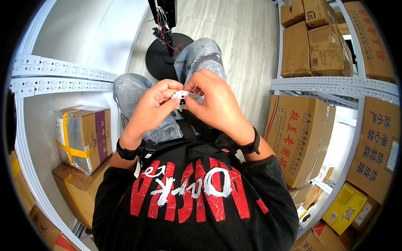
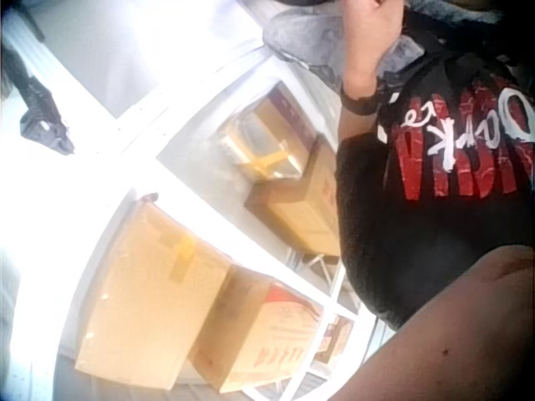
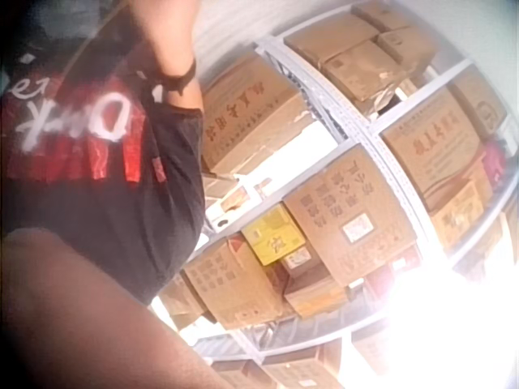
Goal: The person sits on the floor and assembles a small white electrical component by hand, inserting and adjusting small parts into the housing. The person repeatedly aligns and secures internal pieces within the component.
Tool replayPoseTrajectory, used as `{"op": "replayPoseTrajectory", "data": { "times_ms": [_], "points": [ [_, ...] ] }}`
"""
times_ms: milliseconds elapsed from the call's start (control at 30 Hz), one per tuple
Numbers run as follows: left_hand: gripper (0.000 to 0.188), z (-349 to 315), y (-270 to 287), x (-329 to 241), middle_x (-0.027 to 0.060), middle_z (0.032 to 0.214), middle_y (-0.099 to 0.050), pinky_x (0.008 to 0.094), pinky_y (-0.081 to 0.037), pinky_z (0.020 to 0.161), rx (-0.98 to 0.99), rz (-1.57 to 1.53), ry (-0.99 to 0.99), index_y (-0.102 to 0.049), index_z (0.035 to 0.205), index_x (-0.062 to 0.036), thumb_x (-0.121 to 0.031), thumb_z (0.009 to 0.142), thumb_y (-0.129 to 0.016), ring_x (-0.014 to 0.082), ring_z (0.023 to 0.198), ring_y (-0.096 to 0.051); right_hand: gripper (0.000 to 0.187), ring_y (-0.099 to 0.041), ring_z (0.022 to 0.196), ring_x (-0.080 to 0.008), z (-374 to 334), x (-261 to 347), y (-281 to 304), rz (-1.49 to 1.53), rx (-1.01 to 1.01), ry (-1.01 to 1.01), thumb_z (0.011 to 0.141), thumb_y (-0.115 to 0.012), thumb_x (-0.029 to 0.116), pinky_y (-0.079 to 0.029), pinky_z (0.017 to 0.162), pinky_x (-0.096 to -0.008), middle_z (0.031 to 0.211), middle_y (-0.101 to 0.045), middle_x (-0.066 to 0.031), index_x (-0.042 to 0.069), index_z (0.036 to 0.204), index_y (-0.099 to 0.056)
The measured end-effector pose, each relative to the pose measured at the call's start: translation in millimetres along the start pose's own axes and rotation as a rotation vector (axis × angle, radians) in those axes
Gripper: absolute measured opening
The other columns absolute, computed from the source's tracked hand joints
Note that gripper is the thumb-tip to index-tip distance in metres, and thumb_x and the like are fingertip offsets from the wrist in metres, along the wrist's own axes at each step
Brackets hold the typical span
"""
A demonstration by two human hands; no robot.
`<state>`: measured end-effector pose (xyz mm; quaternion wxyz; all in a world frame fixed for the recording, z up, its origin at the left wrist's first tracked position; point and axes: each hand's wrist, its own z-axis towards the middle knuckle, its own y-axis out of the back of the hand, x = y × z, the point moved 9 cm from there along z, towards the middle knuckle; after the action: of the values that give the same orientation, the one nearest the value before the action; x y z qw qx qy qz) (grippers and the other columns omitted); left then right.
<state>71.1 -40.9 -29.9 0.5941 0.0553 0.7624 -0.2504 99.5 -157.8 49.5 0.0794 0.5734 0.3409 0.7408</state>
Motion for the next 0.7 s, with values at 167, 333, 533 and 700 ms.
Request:
{"op": "replayPoseTrajectory", "data": {
  "times_ms": [167,333,533,700],
  "points": [
    [0.024,-1.0,0.4,-4.2,0.0065,0.112,-0.066,0.0237,-0.047,0.088,-0.004,0.019,-0.024,-0.053,0.122,0.0016,0.003,0.099,-0.051,0.0087,0.104,-0.061,0.020,-0.062,0.074,-0.0257,-0.6,-5.6,-1.1,-0.059,0.049,-0.020,0.076,-0.078,0.009,-0.051,0.066,-0.0351,0.078,-0.059,-0.0083,0.003,0.084,-0.061],
    [0.023,-0.9,-2.8,-9.7,0.0060,0.111,-0.065,0.0235,-0.047,0.086,0.018,-0.002,-0.070,-0.053,0.121,0.0013,0.003,0.098,-0.052,0.0082,0.103,-0.061,0.019,-0.061,0.071,-0.0230,-1.2,-2.9,2.7,0.017,-0.004,-0.026,0.077,-0.079,0.010,-0.050,0.064,-0.0335,0.080,-0.062,-0.0071,0.004,0.087,-0.064],
    [0.021,-0.8,-5.9,-16.6,0.0045,0.105,-0.067,0.0216,-0.047,0.081,0.000,-0.018,-0.121,-0.055,0.118,0.0009,0.001,0.098,-0.056,0.0058,0.097,-0.060,0.020,-0.063,0.072,-0.0216,-1.3,0.5,4.2,-0.017,-0.002,0.049,0.077,-0.079,0.006,-0.052,0.064,-0.0323,0.084,-0.065,-0.0070,0.004,0.091,-0.065],
    [0.024,0.2,-3.1,-7.7,0.0054,0.105,-0.067,0.0218,-0.046,0.084,0.019,-0.016,-0.050,-0.050,0.122,0.0000,0.001,0.099,-0.055,0.0068,0.098,-0.060,0.015,-0.065,0.075,-0.0225,-1.1,8.9,5.5,0.041,-0.020,0.121,0.079,-0.075,0.002,-0.053,0.067,-0.0324,0.086,-0.066,-0.0086,0.003,0.091,-0.066]
  ]
}}
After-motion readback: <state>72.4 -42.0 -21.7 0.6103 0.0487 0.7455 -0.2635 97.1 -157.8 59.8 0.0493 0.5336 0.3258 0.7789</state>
